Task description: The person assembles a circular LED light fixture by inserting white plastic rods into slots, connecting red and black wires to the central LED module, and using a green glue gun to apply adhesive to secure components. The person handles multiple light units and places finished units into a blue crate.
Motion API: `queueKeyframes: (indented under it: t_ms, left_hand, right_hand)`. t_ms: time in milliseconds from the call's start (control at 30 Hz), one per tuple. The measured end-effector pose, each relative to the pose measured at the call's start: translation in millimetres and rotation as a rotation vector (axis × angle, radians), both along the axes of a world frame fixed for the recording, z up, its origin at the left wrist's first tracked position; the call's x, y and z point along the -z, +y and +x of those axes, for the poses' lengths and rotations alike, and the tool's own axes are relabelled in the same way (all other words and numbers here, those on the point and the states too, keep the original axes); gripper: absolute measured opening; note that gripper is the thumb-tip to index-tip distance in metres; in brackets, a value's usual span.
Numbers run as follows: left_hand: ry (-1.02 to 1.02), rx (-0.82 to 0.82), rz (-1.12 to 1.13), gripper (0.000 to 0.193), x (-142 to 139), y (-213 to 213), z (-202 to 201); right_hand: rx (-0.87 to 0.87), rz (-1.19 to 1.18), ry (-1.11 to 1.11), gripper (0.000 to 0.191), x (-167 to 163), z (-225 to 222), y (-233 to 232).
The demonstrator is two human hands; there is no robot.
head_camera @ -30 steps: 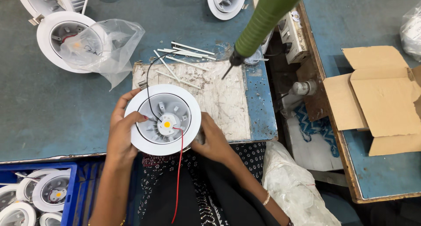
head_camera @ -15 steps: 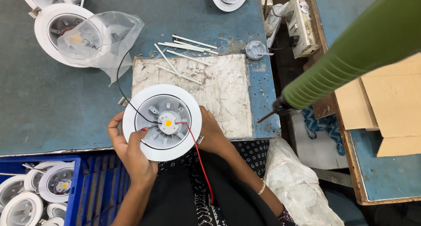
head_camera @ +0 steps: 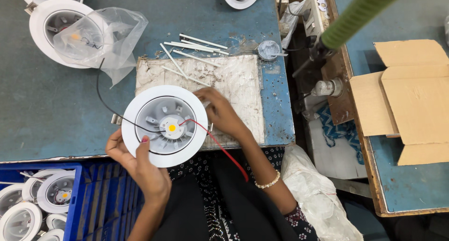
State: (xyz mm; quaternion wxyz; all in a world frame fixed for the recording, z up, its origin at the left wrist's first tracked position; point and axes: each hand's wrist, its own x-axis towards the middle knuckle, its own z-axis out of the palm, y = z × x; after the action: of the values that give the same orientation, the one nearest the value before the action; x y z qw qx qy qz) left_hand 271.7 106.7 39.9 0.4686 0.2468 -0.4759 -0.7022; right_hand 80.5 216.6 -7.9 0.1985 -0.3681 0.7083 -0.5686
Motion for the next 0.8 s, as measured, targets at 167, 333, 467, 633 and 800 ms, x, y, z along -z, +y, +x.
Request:
queueKeyframes:
  t_ms: [167, 333, 467, 633, 800]
  left_hand:
    - [-0.006, -0.065, -0.259, 0.047, -15, -21, 8]
    - [-0.068, -0.108, -0.650, 0.028, -55, -37, 14]
    - [-0.403, 0.024, -0.922, 0.012, -94, -42, 9]
    - [-0.679, 0.248, -1.127, 0.016, -105, -35, -16]
    - [-0.757, 0.254, -1.299, 0.021, -92, -31, -28]
  right_hand:
    - [0.329, 0.165, 0.355, 0.054, -4, 5, -2]
    - [0.359, 0.218, 0.530, 0.048, 0, 3, -11]
    - [0.351, 0.218, 0.551, 0.047, 7, 2, -9]
    - [0.394, 0.154, 0.475, 0.045, 10, 6, -5]
    - [0.403, 0.127, 0.451, 0.046, 7, 6, -5]
